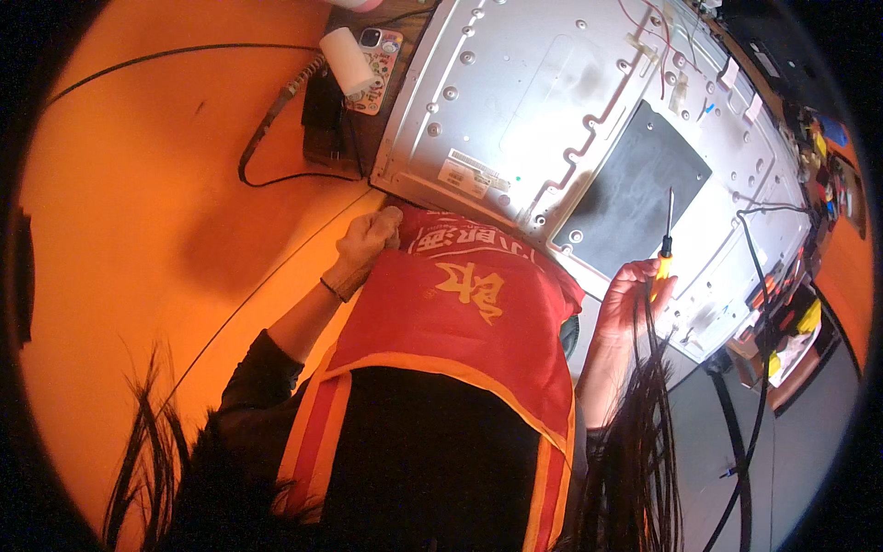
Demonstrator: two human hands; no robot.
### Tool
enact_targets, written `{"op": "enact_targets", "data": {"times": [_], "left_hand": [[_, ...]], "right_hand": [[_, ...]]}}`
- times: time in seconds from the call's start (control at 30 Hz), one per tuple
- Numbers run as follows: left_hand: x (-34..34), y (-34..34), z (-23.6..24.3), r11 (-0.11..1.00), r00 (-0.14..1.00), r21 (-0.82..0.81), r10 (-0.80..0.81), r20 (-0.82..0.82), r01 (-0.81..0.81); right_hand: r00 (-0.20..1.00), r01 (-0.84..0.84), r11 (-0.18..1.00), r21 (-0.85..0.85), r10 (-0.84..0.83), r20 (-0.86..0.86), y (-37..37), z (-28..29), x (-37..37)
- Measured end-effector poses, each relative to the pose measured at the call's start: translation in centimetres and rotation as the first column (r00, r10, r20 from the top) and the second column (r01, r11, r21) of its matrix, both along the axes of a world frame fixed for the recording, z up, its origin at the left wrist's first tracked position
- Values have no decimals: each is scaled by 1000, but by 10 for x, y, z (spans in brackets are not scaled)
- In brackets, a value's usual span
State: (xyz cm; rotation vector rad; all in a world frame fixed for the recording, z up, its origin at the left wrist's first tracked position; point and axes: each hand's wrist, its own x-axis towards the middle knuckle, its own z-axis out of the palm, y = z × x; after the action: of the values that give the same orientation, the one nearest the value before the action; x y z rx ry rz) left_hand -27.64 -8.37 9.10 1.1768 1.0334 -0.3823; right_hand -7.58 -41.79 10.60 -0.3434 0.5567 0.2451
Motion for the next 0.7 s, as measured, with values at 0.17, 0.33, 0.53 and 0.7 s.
{"op": "enact_targets", "data": {"times": [0.17,0.33,0.53,0.7], "left_hand": [[7,5,4,965,962,117,-211,-170,233],[34,14,31,802,777,93,-533,-336,590],[56,23,45,193,320,313,-845,-428,930],[51,0,29,564,497,539,-821,282,626]], "right_hand": [[999,-32,999,31,32,13,-1,0,2],[999,-52,999,12,52,-4,2,-2,2],[996,-86,996,13,86,-33,8,-1,-4],[991,-133,990,-50,131,-32,9,0,-15]]}}
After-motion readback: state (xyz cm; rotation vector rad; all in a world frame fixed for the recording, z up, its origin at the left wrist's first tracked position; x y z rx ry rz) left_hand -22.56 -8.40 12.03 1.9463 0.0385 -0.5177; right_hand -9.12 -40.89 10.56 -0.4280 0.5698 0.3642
